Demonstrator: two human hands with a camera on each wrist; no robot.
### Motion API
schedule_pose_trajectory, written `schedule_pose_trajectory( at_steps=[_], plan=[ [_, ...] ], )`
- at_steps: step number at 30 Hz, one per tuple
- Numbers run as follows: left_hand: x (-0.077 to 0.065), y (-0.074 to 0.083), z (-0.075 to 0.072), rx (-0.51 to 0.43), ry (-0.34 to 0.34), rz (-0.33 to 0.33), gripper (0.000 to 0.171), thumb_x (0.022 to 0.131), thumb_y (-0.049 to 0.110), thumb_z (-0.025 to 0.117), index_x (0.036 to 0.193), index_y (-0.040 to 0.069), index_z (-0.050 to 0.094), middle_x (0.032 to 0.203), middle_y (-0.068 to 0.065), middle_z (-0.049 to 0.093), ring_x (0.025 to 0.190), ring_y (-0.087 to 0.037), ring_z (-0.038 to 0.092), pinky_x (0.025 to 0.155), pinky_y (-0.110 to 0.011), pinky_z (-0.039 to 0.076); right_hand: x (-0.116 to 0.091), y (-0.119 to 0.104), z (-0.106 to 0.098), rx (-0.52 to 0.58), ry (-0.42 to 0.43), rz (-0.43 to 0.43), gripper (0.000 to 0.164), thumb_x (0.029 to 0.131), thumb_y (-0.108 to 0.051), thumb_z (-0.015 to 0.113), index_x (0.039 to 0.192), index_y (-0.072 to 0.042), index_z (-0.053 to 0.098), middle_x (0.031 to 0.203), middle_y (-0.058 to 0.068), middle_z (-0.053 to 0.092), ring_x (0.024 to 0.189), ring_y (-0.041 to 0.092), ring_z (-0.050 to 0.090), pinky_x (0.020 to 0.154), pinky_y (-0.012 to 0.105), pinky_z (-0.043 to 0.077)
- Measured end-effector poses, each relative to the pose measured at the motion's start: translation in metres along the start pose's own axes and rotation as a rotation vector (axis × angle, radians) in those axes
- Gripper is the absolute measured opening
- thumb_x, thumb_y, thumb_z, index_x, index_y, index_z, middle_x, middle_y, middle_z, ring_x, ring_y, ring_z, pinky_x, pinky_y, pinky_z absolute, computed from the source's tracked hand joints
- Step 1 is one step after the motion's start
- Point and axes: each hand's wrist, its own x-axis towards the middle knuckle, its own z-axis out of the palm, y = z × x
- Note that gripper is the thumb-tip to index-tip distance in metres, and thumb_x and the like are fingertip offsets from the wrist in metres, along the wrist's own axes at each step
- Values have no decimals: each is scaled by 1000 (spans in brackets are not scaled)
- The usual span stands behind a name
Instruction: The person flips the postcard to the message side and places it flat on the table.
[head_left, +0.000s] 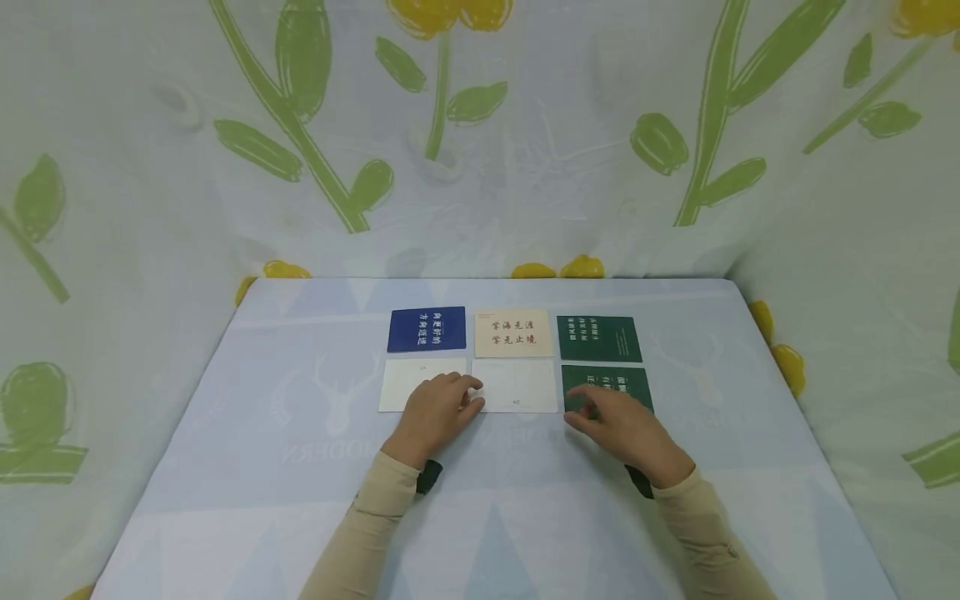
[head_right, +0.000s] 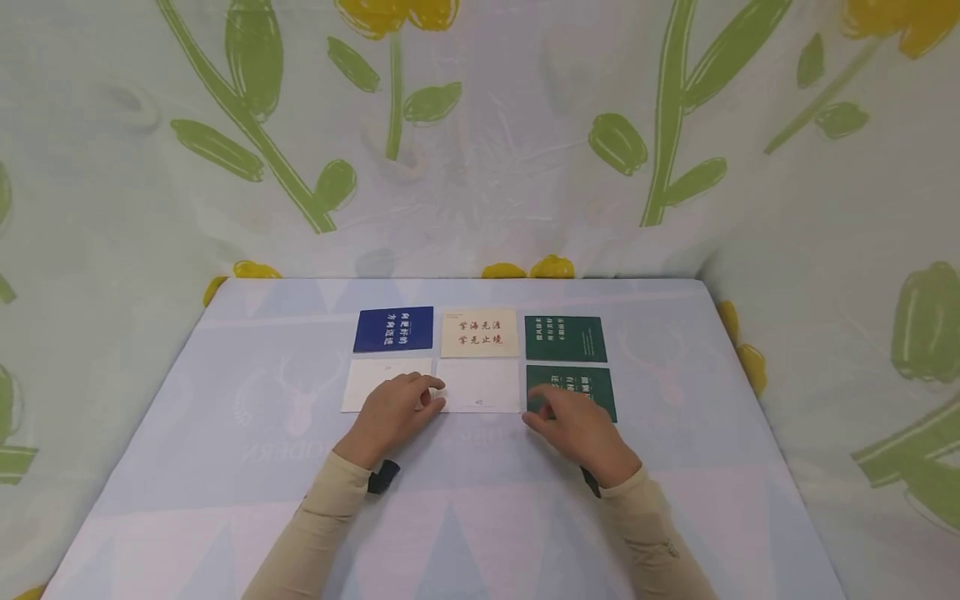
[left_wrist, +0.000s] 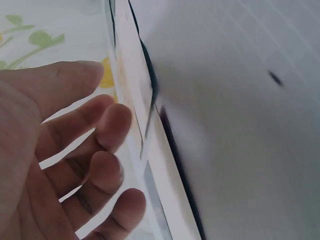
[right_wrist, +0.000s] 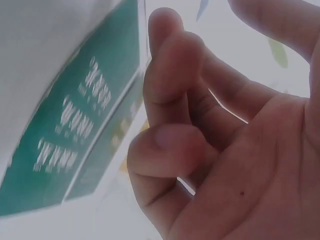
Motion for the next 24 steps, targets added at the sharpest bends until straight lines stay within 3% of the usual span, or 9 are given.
schedule_pose_trajectory(
  at_steps=[13, 24],
  plan=[
    [20, 22, 14, -16, 34, 126, 32, 91, 32, 77, 117, 13, 73, 103, -3, 66, 92, -21, 60, 76, -34, 52, -27, 31, -20, 8, 52, 51, 45, 98, -32, 69, 133, -6, 61, 95, -3, 69, 73, 11, 56, 61, 32, 46],
    [48, 47, 31, 28, -111, 148, 47, 94, 45, 71, 130, 16, 68, 120, -4, 65, 104, -21, 57, 89, -33, 50, -39, 51, -29, 12, 37, 107, 46, 98, -30, 69, 135, -5, 57, 101, 3, 67, 73, 15, 56, 57, 33, 46]
  ],
)
